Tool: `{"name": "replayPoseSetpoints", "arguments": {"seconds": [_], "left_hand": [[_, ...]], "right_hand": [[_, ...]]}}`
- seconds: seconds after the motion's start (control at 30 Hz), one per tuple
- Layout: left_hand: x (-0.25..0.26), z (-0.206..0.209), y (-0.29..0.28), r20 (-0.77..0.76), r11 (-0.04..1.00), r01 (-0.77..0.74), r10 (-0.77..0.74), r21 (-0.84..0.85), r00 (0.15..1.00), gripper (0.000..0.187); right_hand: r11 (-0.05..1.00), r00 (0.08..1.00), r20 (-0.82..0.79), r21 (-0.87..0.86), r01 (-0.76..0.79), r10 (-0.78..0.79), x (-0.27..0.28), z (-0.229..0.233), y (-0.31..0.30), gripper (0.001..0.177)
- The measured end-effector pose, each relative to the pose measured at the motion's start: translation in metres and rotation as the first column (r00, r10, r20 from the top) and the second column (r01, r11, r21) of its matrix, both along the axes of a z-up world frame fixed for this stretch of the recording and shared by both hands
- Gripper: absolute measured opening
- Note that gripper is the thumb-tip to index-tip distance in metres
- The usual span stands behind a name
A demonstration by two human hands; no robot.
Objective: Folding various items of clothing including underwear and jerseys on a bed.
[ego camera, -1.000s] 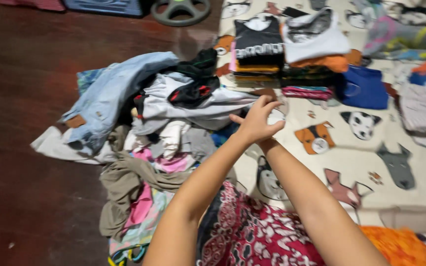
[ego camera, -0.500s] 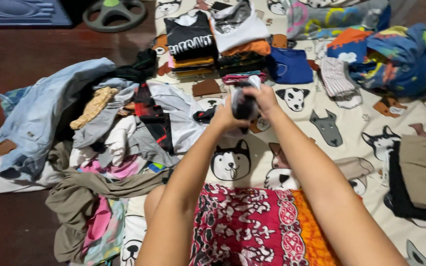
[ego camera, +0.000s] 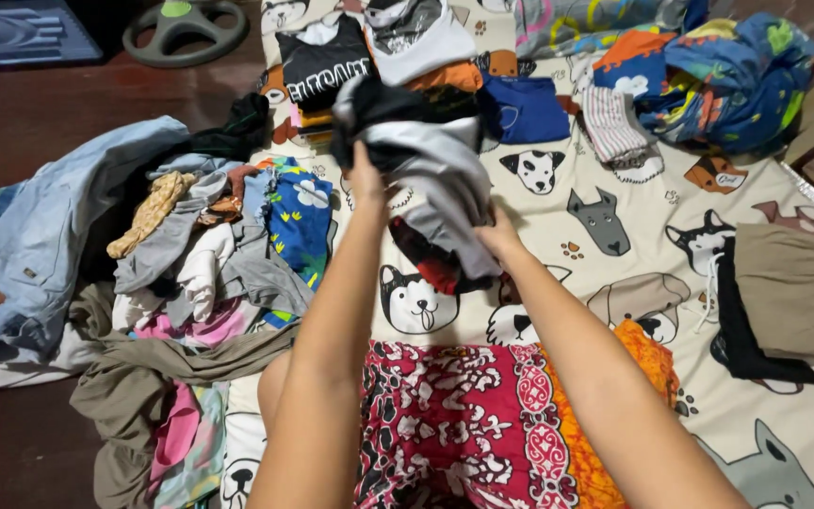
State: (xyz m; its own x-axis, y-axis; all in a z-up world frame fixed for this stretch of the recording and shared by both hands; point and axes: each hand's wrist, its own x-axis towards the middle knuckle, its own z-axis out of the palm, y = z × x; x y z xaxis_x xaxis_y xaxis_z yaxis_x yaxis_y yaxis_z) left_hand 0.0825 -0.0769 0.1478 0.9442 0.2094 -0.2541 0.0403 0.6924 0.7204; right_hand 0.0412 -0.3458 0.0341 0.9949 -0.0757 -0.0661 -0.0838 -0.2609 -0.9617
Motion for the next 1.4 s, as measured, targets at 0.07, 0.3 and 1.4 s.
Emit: {"name": "replayPoseSetpoints", "arguments": {"seconds": [0.07,0.3,1.4], "left_hand": [[0.012,-0.104,0.062,-0.141,0.856,-0.040,0.131,0.516,0.981,0.073],[-0.098,-0.087,0.107,-0.191,0.085,0.172,0.344,0.981,0.919,0.061],[-0.047,0.001,0.074,0.216,0.901,0.184,-0.285,0.393,0.934,0.091]], "right_hand": [[0.994,0.997,-0.051,-0.096,0.045,-0.050,-0.011,0.014,0.011,0.085],[0.822,0.998,-0.040,-0.570,0.012,-0.043,0.001,-0.024,0.021,0.095],[0.541,0.987,-0.034,-0.833,-0.116,0.159,-0.035,-0.014,0.019,0.014]]}}
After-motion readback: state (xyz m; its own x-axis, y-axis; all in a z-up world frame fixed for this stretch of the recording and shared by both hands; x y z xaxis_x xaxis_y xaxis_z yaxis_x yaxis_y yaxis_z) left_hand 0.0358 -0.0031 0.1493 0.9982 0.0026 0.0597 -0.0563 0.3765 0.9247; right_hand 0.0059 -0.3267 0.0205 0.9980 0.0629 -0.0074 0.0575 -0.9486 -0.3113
